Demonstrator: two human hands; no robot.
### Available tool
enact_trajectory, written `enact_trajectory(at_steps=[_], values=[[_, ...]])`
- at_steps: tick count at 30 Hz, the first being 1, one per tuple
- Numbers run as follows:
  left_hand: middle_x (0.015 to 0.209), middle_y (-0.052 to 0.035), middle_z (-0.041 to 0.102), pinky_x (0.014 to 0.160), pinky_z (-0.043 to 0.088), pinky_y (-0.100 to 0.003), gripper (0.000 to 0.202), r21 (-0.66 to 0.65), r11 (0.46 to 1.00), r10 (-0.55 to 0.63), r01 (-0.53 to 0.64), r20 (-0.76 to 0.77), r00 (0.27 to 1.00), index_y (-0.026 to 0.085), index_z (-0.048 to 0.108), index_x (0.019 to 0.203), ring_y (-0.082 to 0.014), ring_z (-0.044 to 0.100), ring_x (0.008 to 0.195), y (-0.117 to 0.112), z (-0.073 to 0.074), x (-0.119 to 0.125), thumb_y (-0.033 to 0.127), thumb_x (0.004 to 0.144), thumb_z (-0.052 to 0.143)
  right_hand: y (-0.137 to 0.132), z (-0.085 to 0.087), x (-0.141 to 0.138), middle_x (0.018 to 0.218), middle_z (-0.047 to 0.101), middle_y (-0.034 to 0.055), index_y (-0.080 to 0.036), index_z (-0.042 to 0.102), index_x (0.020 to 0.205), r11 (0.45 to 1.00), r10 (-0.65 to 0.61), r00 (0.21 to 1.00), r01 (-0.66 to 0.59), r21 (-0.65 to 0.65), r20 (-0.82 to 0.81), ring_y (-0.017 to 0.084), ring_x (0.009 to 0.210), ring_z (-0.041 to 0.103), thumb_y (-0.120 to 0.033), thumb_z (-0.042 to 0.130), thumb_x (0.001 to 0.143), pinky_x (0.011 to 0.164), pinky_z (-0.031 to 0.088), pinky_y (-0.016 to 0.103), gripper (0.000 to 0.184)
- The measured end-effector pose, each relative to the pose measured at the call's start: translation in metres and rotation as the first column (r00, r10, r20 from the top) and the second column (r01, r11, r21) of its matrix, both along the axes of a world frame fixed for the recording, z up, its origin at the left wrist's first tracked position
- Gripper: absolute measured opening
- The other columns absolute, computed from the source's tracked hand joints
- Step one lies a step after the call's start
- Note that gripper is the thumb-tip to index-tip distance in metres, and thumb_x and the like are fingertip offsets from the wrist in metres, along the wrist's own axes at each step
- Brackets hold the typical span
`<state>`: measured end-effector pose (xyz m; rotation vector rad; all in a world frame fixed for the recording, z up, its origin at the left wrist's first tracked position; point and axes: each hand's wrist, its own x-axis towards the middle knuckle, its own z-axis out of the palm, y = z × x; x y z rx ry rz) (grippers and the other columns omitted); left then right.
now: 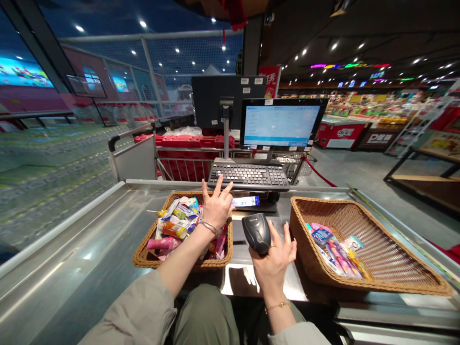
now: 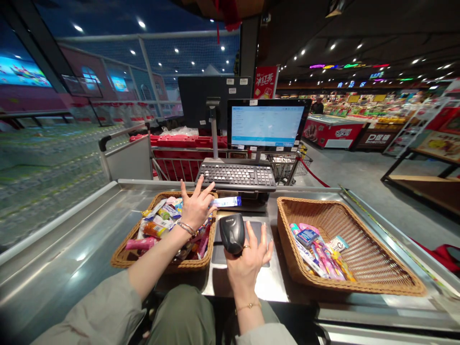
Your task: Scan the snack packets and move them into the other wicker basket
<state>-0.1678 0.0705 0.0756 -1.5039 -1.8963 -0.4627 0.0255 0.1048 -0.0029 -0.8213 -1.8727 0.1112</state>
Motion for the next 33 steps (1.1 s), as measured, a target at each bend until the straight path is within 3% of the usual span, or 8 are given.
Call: enact_trajectory(at_steps=[18, 33], values=[[0.142, -0.0055, 0.056, 0.112, -0.010, -0.077, 0.008, 0.021, 1.000, -0.014, 0.013, 0.025, 1.000, 0.022, 0.065, 0.080, -0.0369, 0.025, 0.146, 0.004, 0.004, -0.003, 0.022, 0.078, 0.072, 0.000, 0.001, 0.001, 0.126, 0.065, 0.0112, -0.019, 0.065, 0.096, 0.999, 0.036, 0.999, -0.036, 0.010, -0.011, 0.036, 0.142, 0.031, -0.036, 0.062, 0.082, 0.110, 0.021, 0.066, 0.022], [0.142, -0.0068, 0.056, 0.112, -0.010, -0.077, 0.014, 0.022, 0.999, -0.041, 0.041, 0.010, 0.999, 0.023, 0.064, 0.080, -0.0371, 0.026, 0.146, 0.011, 0.011, 0.008, 0.027, 0.076, 0.077, 0.009, -0.004, 0.008, 0.130, 0.062, 0.0150, -0.017, 0.063, 0.106, 0.999, -0.006, 1.000, 0.007, 0.034, -0.022, 0.037, 0.143, 0.031, -0.040, 0.066, 0.080, 0.108, 0.025, 0.068, 0.035]])
